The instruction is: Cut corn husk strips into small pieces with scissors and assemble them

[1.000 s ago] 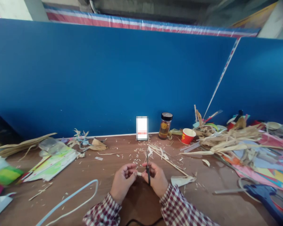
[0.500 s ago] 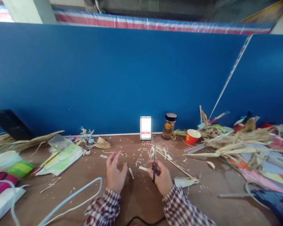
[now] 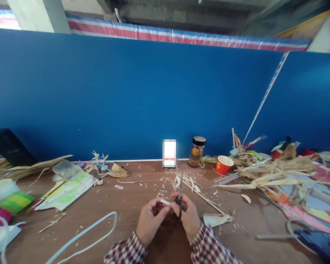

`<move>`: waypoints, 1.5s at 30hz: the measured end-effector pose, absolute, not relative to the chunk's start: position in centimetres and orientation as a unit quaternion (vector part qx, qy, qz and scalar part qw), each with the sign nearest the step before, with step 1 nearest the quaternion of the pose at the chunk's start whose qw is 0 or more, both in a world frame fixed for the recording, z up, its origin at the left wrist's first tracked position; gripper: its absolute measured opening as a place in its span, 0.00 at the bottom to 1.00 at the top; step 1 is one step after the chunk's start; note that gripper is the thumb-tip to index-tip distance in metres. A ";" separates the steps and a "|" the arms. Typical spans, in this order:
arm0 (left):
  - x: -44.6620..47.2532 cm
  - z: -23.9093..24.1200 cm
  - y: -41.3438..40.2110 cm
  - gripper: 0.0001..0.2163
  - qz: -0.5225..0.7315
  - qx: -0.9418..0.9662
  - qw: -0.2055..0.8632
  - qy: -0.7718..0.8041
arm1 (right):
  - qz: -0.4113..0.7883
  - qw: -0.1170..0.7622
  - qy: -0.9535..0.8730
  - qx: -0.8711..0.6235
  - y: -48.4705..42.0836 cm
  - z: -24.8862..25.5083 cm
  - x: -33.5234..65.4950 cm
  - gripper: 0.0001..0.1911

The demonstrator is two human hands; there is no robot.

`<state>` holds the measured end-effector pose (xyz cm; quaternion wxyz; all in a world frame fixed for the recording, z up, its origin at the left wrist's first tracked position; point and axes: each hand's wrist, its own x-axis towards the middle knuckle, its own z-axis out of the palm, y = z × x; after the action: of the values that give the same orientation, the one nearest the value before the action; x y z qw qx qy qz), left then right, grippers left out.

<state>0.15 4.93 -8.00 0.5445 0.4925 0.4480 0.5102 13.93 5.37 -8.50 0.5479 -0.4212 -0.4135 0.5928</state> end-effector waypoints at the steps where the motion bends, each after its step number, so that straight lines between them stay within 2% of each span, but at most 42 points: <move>1: 0.5 -8.2 4.9 0.14 0.507 0.488 0.563 0.434 | 0.603 0.548 -0.407 -0.413 5.4 -8.6 13.9 0.20; 5: 1.0 -8.6 4.9 0.12 0.505 0.469 0.574 0.443 | 0.617 0.543 -0.407 -0.398 5.2 -8.7 13.6 0.22; 9: -0.2 -8.1 5.3 0.16 0.465 0.519 0.535 0.477 | 0.590 0.537 -0.430 -0.422 5.1 -8.3 13.7 0.21; 11: -1.7 -7.5 5.8 0.18 0.443 0.585 0.442 0.517 | 0.538 0.538 -0.460 -0.458 5.1 -8.0 13.8 0.20; 14: -4.0 -6.8 6.3 0.14 0.352 0.662 0.212 0.626 | 0.464 0.526 -0.507 -0.501 5.0 -7.6 14.1 0.18; 17: -4.7 -6.7 6.4 0.16 0.205 0.675 0.138 0.695 | 0.447 0.511 -0.526 -0.512 4.9 -7.2 14.0 0.18; 20: -4.2 -7.0 6.1 0.14 0.153 0.682 0.116 0.706 | 0.448 0.503 -0.528 -0.517 4.8 -7.1 13.9 0.18; 23: -3.8 -7.2 5.9 0.08 0.170 0.697 0.163 0.677 | 0.453 0.498 -0.532 -0.514 4.8 -7.2 13.9 0.17; 26: -4.0 -7.5 6.2 0.08 0.252 0.683 0.225 0.647 | 0.448 0.499 -0.535 -0.514 4.9 -7.4 14.1 0.17; 29: -4.0 -7.7 6.7 0.10 0.372 0.591 0.377 0.608 | 0.439 0.499 -0.538 -0.518 5.0 -7.4 14.2 0.16; 31: -3.8 -7.8 6.9 0.15 0.427 0.500 0.492 0.571 | 0.432 0.495 -0.541 -0.526 5.1 -7.3 14.2 0.16; 33: -3.6 -7.7 7.0 0.17 0.456 0.433 0.549 0.550 | 0.419 0.486 -0.548 -0.536 5.1 -7.3 14.3 0.15; 40: -2.7 -7.2 6.4 0.13 0.490 0.329 0.599 0.541 | 0.322 0.449 -0.597 -0.581 5.4 -8.2 15.1 0.16; 45: -1.8 -7.0 5.8 0.13 0.499 0.336 0.585 0.544 | 0.312 0.495 -0.583 -0.563 5.2 -7.7 14.7 0.19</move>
<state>-1.76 5.80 -6.96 0.5850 0.3356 0.5444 0.4988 14.68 5.19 -7.70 0.4953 -0.5632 -0.5833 0.3118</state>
